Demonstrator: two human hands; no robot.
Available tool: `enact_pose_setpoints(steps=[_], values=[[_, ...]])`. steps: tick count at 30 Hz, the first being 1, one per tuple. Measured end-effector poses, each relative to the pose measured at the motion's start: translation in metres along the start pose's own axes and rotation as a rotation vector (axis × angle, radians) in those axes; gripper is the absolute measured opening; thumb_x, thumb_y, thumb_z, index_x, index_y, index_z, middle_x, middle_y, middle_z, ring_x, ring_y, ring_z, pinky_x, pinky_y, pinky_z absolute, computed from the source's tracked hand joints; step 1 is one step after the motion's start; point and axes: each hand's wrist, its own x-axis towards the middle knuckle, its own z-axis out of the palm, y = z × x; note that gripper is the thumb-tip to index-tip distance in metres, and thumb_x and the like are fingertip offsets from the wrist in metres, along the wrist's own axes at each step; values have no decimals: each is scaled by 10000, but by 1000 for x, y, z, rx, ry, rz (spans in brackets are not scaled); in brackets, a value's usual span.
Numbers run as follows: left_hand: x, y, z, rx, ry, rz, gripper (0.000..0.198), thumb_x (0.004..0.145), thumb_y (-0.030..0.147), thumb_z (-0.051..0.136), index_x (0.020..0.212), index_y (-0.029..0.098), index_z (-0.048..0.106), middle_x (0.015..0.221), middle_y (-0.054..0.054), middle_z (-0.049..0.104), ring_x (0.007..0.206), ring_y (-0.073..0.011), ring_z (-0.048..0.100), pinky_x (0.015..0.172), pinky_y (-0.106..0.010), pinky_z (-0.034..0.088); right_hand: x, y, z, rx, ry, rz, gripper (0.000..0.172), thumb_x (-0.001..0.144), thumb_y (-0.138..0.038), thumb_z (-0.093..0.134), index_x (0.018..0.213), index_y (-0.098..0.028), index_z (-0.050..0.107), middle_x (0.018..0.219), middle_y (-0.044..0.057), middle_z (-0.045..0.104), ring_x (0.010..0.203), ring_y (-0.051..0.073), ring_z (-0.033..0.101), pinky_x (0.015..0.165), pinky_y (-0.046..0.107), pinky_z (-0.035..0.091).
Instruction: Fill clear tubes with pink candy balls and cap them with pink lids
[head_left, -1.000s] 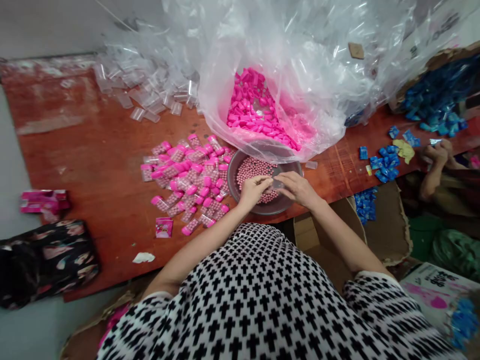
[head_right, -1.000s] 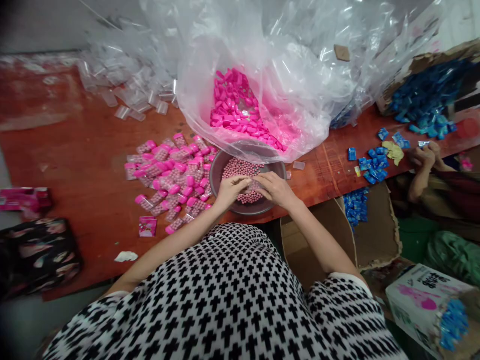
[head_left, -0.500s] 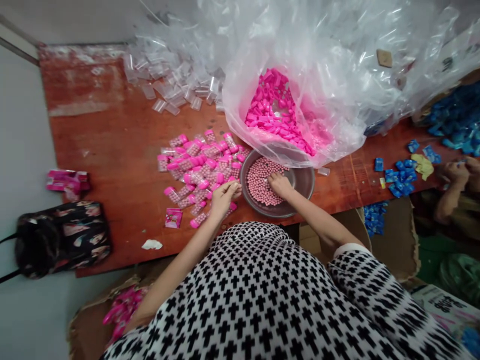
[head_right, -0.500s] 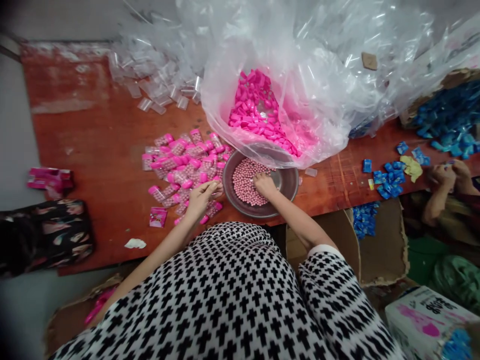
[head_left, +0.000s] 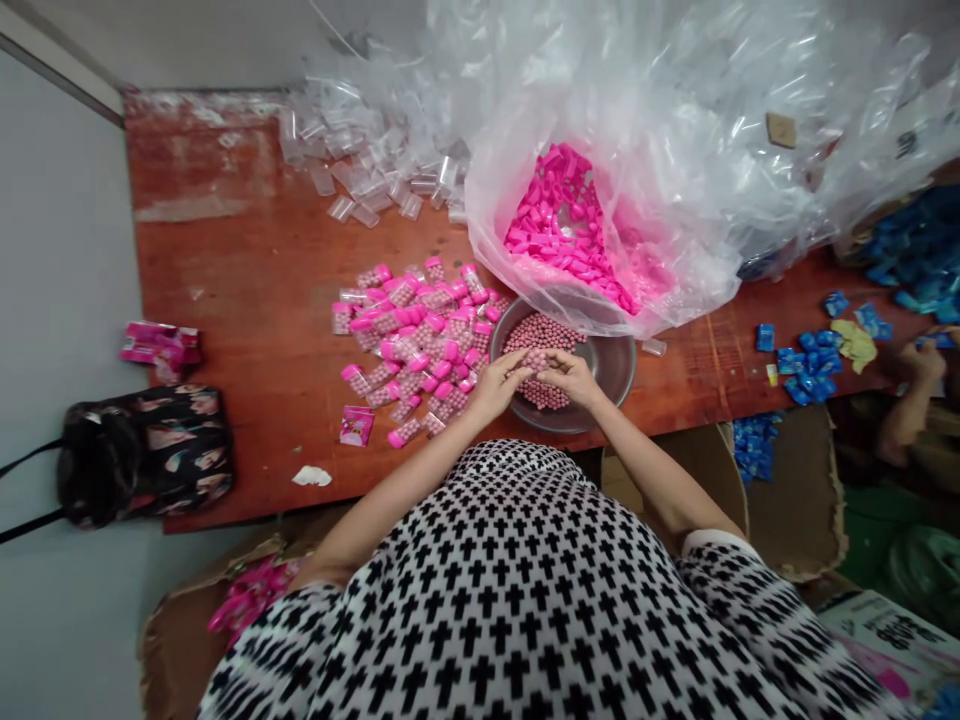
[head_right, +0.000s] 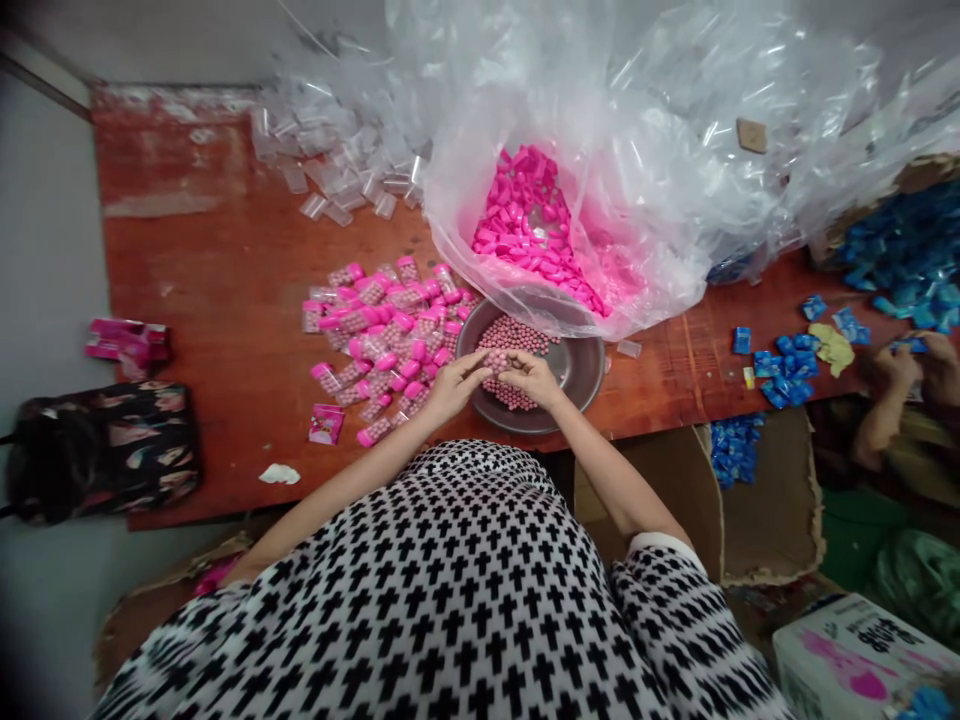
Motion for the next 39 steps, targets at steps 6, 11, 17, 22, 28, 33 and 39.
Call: enact_pose_setpoints(steps=[6,11,17,22,28,33,39], values=[[11,18,12,-284,-56,-78,340,739,341,637,1030,173,683,999,-55,710,929,-221,651,864,-360,502,-15,-44,-7,-282,22,-156,409,714,-370,691,1087,-241,583,1008,26,654,875,165,635,835,338,516],[16,13,9,-533,-201,-269,467,637,395,724,1035,152,684,911,-67,721,783,-214,670,760,-374,537,-15,-76,-21,-724,-127,-391,263,808,-367,605,1024,-217,620,988,64,656,904,176,608,829,320,481],[17,5,2,-366,-208,-189,438,647,413,711,993,145,700,841,-46,719,701,-179,654,681,-318,540,-12,-79,-20,-863,-260,-399,186,845,-330,554,934,-178,615,795,40,664,690,133,601,652,233,454],[15,2,-6,-208,-129,-119,356,699,392,671,972,164,700,935,-60,718,832,-207,659,762,-332,536,-1,-87,-32,-922,-332,-222,158,836,-296,571,856,-149,623,675,7,635,575,99,551,578,199,401],[16,-1,-9,-506,9,-277,433,659,457,701,964,153,655,916,-69,707,814,-213,674,761,-378,560,81,-114,-65,-960,-39,-224,217,825,-363,575,893,-179,670,767,25,679,675,139,601,649,238,429],[24,10,-12,-670,23,-375,447,612,448,748,925,148,641,866,-66,709,805,-202,675,763,-372,569,194,-126,-85,-1103,415,-173,237,862,-272,467,906,-158,670,871,73,681,833,202,614,782,313,434],[39,17,-20,-721,104,-428,438,604,400,769,945,153,651,906,-64,708,827,-195,672,773,-361,570,277,-116,-83,-1247,517,-71,322,840,-301,512,1086,-108,588,1015,156,632,943,266,580,839,404,431]])
